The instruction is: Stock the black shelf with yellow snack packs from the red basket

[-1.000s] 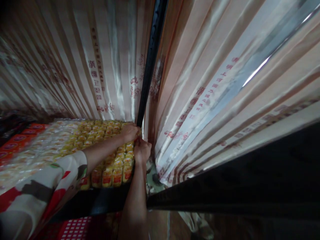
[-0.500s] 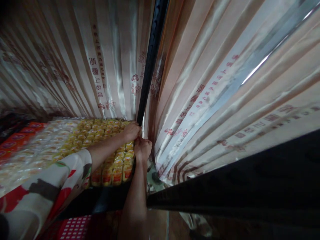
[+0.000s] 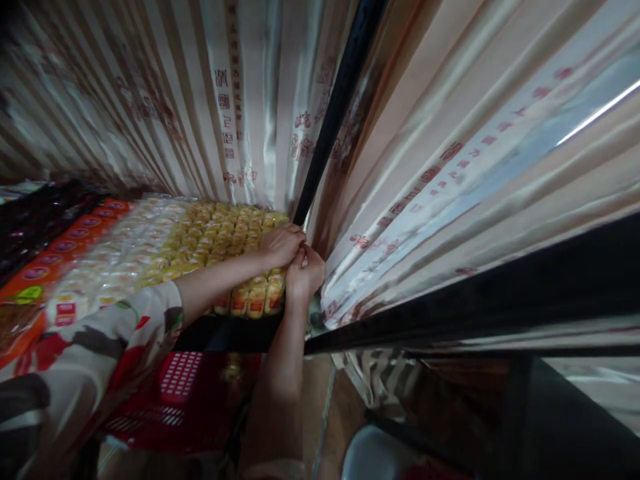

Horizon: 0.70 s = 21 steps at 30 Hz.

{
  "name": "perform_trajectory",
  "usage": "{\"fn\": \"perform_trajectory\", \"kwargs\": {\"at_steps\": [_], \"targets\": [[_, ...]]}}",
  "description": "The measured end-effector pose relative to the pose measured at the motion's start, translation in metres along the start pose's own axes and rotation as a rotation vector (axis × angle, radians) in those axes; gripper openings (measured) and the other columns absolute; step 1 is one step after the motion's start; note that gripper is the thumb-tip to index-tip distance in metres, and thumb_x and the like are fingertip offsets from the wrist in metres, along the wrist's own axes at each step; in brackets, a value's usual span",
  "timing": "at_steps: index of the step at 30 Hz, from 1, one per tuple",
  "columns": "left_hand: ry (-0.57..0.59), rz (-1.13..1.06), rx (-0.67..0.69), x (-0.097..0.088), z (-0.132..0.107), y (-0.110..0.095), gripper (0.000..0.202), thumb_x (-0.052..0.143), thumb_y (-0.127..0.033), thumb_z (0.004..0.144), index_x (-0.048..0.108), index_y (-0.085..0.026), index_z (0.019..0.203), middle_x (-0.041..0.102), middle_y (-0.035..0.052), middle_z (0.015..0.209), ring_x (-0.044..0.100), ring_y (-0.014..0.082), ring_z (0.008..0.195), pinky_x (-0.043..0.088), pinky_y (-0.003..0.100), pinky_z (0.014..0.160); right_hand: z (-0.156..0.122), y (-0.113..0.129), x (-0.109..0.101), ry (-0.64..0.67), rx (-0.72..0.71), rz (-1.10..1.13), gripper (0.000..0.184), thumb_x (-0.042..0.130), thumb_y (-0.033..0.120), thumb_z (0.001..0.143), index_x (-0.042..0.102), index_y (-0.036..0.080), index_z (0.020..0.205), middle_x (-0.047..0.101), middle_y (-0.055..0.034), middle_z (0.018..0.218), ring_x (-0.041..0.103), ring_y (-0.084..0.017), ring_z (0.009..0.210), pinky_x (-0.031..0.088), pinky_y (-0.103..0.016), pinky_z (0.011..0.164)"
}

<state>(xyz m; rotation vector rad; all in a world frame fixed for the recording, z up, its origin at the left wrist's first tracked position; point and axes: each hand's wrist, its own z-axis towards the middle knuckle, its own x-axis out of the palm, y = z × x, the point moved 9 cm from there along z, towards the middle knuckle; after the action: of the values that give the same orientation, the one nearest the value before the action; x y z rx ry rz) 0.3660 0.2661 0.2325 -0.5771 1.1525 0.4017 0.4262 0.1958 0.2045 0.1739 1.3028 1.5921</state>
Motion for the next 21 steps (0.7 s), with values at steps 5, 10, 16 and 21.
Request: {"fn": "perform_trajectory", "kwargs": {"at_steps": [5, 10, 16, 21], "targets": [[-0.017, -0.147, -0.087, -0.018, -0.054, -0.017, 0.024, 0.039, -0.019, 0.089, 0.061, -0.014, 0.097, 0.061, 0.0085, 0.101, 0.057, 0.0196, 0.093, 0.046, 0.030, 0.082, -0.032, 0.019, -0.020, -0.018, -0.053, 0.052, 0.034, 0.042, 0.032, 0.082, 0.069, 0.014, 0.093, 0.070, -0.0095, 0.091, 0.061, -0.021, 0.087, 0.045, -0.032, 0.081], [-0.049, -0.270, -0.222, -0.035, -0.127, -0.018, 0.023, 0.039, -0.020, 0.089, 0.059, -0.016, 0.101, 0.060, 0.0081, 0.101, 0.057, 0.0180, 0.091, 0.046, 0.028, 0.082, -0.089, 0.047, -0.030, 0.055, -0.123, 0.122, 0.030, 0.044, 0.033, 0.085, 0.067, 0.015, 0.090, 0.069, -0.0078, 0.089, 0.061, -0.019, 0.086, 0.046, -0.030, 0.082], [-0.064, -0.412, -0.364, -0.024, -0.235, -0.018, 0.019, 0.038, -0.017, 0.087, 0.056, -0.016, 0.091, 0.059, 0.0071, 0.093, 0.056, 0.0172, 0.088, 0.046, 0.028, 0.082, -0.183, 0.070, -0.027, 0.311, -0.272, 0.145, 0.025, 0.041, 0.026, 0.089, 0.064, 0.017, 0.086, 0.067, -0.0067, 0.087, 0.059, -0.017, 0.085, 0.045, -0.029, 0.081], [0.139, -0.534, -0.586, 0.043, -0.323, -0.003, 0.022, 0.040, -0.012, 0.083, 0.056, -0.016, 0.097, 0.060, 0.0081, 0.098, 0.058, 0.0168, 0.092, 0.045, 0.026, 0.082, -0.262, 0.035, 0.012, 0.681, -0.278, -0.080, 0.026, 0.039, 0.017, 0.087, 0.064, 0.016, 0.081, 0.066, -0.0082, 0.082, 0.059, -0.018, 0.081, 0.045, -0.028, 0.076]]}}
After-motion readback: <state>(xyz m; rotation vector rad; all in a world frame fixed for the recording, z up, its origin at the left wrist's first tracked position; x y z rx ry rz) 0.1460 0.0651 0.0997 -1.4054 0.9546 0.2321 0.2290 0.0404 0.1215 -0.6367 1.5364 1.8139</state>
